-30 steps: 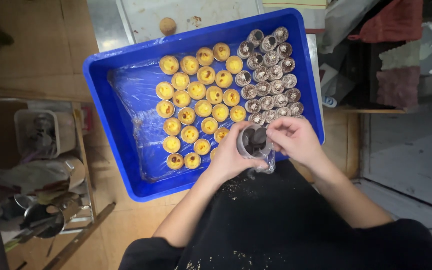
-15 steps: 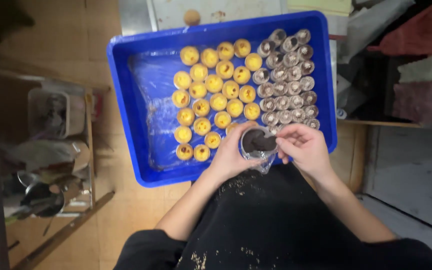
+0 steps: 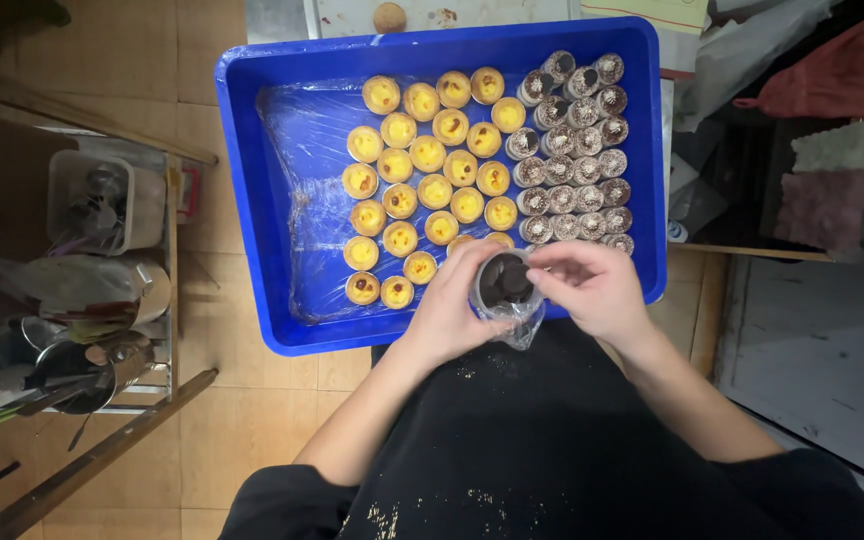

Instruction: The person holds a cup of chocolate decorations and places them onto small dessert cups in a crate one by one by hand.

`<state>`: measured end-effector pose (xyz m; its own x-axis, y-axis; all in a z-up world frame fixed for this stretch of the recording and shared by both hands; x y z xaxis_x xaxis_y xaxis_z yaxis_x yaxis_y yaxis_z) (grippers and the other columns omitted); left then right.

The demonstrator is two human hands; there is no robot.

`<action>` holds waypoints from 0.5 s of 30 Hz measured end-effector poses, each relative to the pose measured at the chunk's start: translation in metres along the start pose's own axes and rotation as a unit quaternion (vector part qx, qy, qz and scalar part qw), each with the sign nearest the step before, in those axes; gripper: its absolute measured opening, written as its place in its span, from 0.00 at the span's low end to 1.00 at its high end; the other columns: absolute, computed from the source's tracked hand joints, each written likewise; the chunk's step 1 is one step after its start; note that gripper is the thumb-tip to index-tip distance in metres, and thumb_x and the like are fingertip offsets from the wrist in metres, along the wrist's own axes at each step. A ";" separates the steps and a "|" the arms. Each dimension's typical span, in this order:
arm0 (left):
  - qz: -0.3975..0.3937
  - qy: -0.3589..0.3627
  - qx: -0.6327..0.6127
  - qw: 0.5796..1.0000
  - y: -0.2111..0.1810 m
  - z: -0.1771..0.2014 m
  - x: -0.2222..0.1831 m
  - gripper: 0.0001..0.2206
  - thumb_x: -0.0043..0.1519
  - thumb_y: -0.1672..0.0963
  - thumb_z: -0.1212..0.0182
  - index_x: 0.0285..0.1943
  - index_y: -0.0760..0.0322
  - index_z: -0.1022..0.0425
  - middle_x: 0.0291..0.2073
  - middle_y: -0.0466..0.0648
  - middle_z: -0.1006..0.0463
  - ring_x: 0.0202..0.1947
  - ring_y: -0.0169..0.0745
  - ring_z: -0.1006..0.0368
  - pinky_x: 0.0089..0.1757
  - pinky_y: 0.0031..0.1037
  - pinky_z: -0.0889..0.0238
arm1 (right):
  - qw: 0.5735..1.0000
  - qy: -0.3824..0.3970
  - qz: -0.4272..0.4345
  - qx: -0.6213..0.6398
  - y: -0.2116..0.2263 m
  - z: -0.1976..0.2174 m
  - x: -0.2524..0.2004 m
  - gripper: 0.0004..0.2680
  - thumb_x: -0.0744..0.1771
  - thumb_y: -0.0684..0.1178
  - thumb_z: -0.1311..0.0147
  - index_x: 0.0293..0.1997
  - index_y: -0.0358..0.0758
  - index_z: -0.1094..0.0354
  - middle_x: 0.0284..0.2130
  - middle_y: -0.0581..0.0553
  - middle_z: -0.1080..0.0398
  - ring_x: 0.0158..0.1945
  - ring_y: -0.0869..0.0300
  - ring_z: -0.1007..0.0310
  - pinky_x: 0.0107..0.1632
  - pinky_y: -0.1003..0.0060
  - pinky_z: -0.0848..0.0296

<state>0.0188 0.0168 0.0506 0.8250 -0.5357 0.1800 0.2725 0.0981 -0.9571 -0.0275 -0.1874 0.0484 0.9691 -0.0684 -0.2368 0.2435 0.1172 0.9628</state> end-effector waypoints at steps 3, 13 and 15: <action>-0.006 -0.001 0.004 1.000 -0.004 -0.001 -0.001 0.37 0.45 0.57 0.20 0.65 0.64 0.34 0.59 0.55 0.28 0.62 0.57 0.29 0.59 0.37 0.33 | 0.998 -0.022 0.014 -0.063 0.013 0.000 -0.004 0.05 0.65 0.37 0.36 0.44 0.32 0.23 0.33 0.48 0.22 0.30 0.72 0.29 0.33 0.77 0.31; -0.003 -0.004 0.007 1.000 -0.008 0.001 0.000 0.36 0.47 0.57 0.20 0.65 0.65 0.35 0.58 0.55 0.28 0.61 0.56 0.29 0.58 0.36 0.32 | 0.951 0.007 0.125 -0.283 0.067 -0.009 -0.010 0.07 0.62 0.43 0.33 0.40 0.40 0.23 0.29 0.50 0.27 0.23 0.67 0.33 0.27 0.72 0.36; -0.006 -0.003 0.015 1.000 -0.009 0.000 0.000 0.36 0.46 0.57 0.21 0.65 0.65 0.35 0.58 0.55 0.28 0.61 0.56 0.29 0.58 0.37 0.32 | 0.927 0.032 0.137 -0.347 0.070 -0.012 -0.011 0.07 0.61 0.46 0.33 0.39 0.42 0.23 0.25 0.51 0.30 0.26 0.64 0.29 0.30 0.69 0.31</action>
<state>0.0166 0.0159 0.0589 0.8243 -0.5323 0.1930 0.2975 0.1171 -0.9475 -0.0204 -0.1664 0.1163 0.9931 0.1148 -0.0238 -0.0684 0.7324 0.6774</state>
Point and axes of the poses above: each hand's wrist, its own x-axis towards the middle knuckle, its own z-axis out of the back of the hand, y = z × x, the point moved 4 cm from there along x, towards the middle knuckle
